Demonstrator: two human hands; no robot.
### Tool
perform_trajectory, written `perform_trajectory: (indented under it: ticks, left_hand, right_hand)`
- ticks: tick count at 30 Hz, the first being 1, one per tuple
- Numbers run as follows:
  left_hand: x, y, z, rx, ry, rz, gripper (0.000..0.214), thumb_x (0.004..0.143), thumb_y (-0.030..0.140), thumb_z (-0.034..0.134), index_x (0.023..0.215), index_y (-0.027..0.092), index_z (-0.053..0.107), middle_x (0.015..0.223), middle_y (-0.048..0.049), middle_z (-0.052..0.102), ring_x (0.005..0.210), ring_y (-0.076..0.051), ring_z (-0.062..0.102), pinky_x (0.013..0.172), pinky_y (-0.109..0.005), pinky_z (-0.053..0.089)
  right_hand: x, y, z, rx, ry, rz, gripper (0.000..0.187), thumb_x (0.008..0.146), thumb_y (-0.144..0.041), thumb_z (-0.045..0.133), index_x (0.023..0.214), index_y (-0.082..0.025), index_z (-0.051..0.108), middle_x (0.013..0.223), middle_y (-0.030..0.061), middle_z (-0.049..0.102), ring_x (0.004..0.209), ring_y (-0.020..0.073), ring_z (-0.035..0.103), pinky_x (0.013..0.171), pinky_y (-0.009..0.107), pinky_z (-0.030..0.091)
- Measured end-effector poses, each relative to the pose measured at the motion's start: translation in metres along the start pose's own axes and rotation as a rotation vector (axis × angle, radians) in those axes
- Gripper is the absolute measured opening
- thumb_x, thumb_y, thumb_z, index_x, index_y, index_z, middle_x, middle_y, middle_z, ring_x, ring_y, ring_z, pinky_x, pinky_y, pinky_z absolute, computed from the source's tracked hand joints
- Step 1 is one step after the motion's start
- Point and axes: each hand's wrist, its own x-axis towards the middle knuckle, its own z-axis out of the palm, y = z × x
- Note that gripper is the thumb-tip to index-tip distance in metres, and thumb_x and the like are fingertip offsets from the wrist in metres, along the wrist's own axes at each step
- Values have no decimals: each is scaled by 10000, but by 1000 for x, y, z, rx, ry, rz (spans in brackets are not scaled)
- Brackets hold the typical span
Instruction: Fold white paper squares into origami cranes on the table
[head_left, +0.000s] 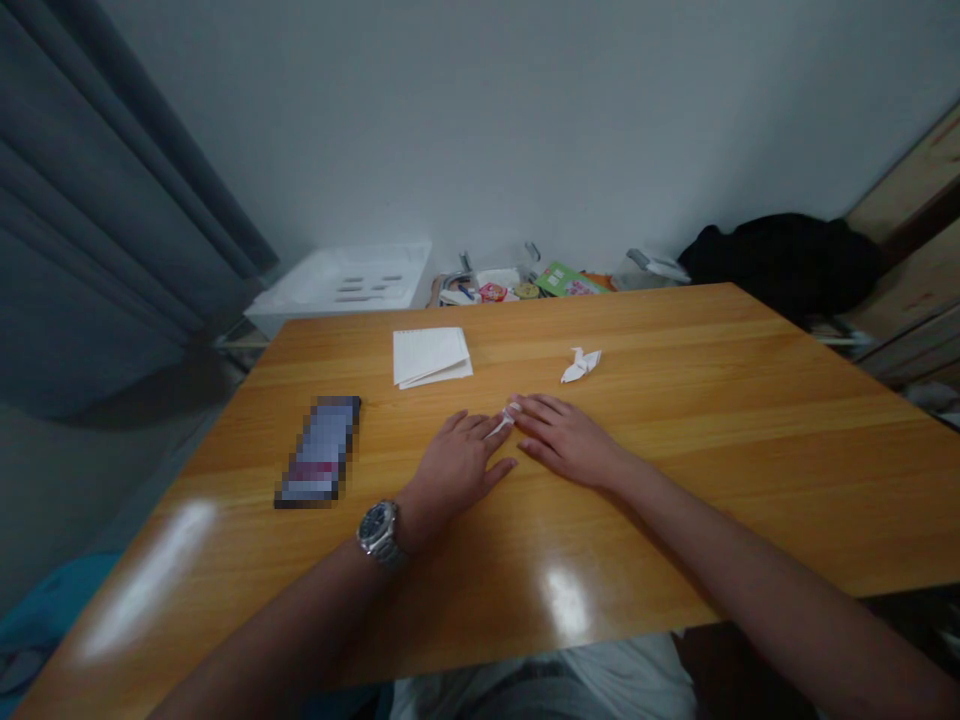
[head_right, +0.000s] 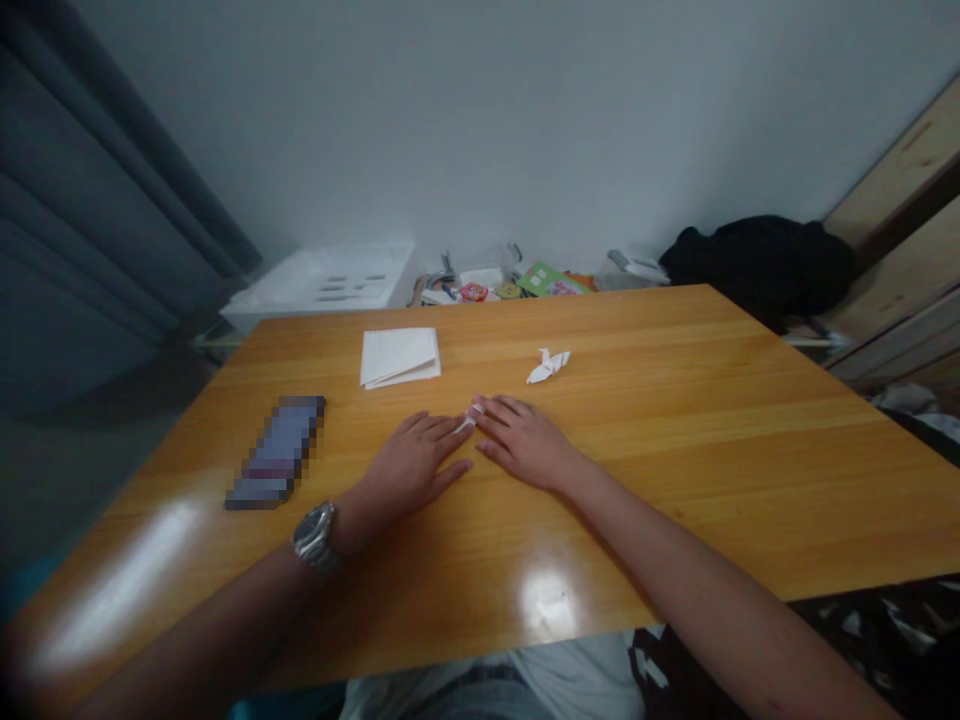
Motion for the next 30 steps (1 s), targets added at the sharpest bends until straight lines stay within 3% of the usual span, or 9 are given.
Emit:
perform_trajectory:
  ticks: [6,14,18,24,30]
  left_hand:
    - [1,5,0,17,-6,6,524,992,513,485,1398,184,531,1409,-126,594,1258,-282,560,1161,-494,296]
    - [0,23,4,91,75,-65,488,980,445,528,1357,136,551,1381,-161,603,1291,-322,522,1159,-511,292]
    - [-1,21,2,40,48,-63,524,984,487,509,1383,147,525,1358,-144,621,1218,-297,573,1120,-488,343]
    - [-1,19,1,18,31,-62,570,970,536,520,1390,151,515,1389,-144,594,1249,-293,549,1147,-477,309]
    - [1,18,2,15,42,-51,531,969,509,538,1368,158,529,1336,-139,620,1208,-292,563,1115,-468,343]
  right_hand:
    - [-1,-3,4,-53,-73,6,558,1046,-458,385,1569,-272,325,1573,74,429,1432,318,393,1135,550,356]
    - [-1,-5,2,-52,-77,39,576,1038,-510,373,1558,-262,356,1557,69,453,1415,319,413,1132,531,356]
    - [1,-7,2,-72,-94,56,565,1045,-514,344,1539,-243,393,1547,62,471,1410,298,417,1136,504,354]
    - [5,-14,2,-122,-93,86,551,1052,-493,329,1529,-230,413,1544,50,477,1402,303,405,1138,502,342]
    - [3,-13,5,-140,-111,115,563,1050,-501,316,1535,-230,405,1598,28,393,1443,335,348,1157,519,327]
